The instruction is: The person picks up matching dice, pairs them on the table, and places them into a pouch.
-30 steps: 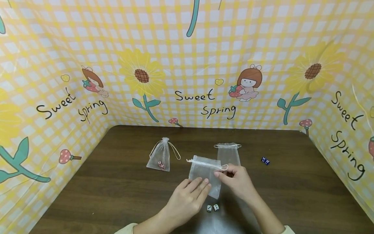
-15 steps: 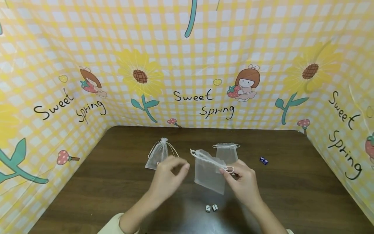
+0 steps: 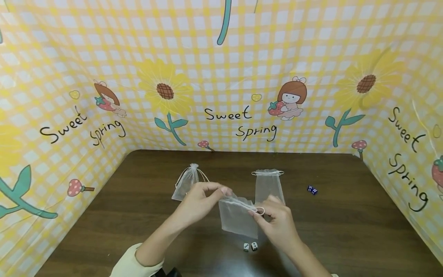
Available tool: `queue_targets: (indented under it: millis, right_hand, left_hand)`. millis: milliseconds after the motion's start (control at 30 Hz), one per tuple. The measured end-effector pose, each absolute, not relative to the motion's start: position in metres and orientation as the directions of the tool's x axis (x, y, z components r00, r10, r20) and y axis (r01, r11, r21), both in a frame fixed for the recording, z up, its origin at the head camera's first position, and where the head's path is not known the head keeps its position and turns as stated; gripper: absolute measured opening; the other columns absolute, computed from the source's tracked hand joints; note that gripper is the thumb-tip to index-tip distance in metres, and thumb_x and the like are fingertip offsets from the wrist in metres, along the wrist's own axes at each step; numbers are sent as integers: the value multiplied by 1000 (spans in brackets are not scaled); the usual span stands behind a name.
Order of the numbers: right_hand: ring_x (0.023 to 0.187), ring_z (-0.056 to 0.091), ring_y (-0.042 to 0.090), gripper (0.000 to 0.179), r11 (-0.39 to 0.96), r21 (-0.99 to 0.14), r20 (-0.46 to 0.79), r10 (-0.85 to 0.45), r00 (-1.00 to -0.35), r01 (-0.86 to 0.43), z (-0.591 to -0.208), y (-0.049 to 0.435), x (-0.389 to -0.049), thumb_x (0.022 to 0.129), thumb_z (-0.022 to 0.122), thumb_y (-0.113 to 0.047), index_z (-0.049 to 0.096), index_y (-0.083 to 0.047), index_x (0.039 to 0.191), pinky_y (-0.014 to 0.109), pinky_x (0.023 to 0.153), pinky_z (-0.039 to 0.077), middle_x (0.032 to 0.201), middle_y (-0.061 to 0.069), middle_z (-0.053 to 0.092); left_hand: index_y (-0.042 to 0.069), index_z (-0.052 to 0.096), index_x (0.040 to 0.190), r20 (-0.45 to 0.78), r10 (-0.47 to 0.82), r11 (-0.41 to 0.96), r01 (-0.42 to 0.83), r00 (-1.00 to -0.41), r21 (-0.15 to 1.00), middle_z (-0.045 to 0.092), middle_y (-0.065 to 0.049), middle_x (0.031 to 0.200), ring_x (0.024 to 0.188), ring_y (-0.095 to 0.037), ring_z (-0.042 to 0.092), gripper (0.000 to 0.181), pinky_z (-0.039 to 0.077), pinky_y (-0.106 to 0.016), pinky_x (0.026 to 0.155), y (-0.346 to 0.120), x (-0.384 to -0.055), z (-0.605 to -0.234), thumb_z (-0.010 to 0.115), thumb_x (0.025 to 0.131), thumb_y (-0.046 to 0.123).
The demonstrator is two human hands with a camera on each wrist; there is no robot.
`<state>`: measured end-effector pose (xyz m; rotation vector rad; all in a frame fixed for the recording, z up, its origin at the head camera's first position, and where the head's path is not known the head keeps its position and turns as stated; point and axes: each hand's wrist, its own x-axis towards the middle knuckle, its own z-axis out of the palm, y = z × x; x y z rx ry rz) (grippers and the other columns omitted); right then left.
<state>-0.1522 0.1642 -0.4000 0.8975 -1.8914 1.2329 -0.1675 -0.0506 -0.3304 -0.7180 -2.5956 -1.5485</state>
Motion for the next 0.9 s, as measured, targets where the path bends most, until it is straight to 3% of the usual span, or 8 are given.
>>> queue_targets:
  millis: [133, 267, 433, 700, 900]
  right_hand:
    - [61, 42, 6, 18, 295, -459, 834, -183, -521, -838, -401, 164, -152, 68, 76, 6, 70, -9, 74, 18, 50, 32, 66, -4, 62]
    - [60, 40, 6, 26, 304, -520, 791, -180, -584, -798, -402, 164, -151, 63, 75, 13, 70, -10, 73, 17, 47, 33, 66, -6, 58]
    - [56, 40, 7, 23, 298, -610, 734, -136, -665, -734, -403, 165, -153, 62, 76, 13, 69, -5, 75, 20, 44, 32, 65, -5, 51]
    - [55, 44, 3, 14, 400, -809, 428, -101, -898, -430, -410, 175, -155, 80, 70, -4, 70, -2, 94, 22, 44, 36, 65, -6, 55]
    - [58, 44, 3, 19, 531, -788, 246, -194, -950, -313, -423, 183, -158, 81, 71, -20, 71, -6, 94, 21, 50, 40, 65, -8, 55]
  left_hand:
    - [14, 75, 79, 237, 374, 426, 393, -897, 815, 70, 8, 87, 81, -4, 60, 28, 48, -24, 65, -51, -169, -333, 54, 94, 25]
    - [11, 75, 83, 242, 366, 427, 393, -899, 814, 70, 5, 82, 73, -4, 59, 20, 47, -22, 60, -50, -168, -333, 59, 90, 19]
    - [7, 74, 91, 258, 367, 430, 409, -894, 805, 69, 0, 84, 68, -5, 56, 13, 47, -20, 57, -51, -165, -331, 63, 86, 11]
    - [-2, 69, 104, 366, 379, 498, 521, -850, 693, 67, -8, 101, 77, -10, 58, 23, 48, -19, 62, -52, -161, -327, 68, 82, 5]
    - [-1, 67, 109, 403, 366, 549, 544, -839, 635, 66, -8, 105, 79, -12, 57, 29, 47, -20, 64, -52, -162, -329, 70, 81, 6]
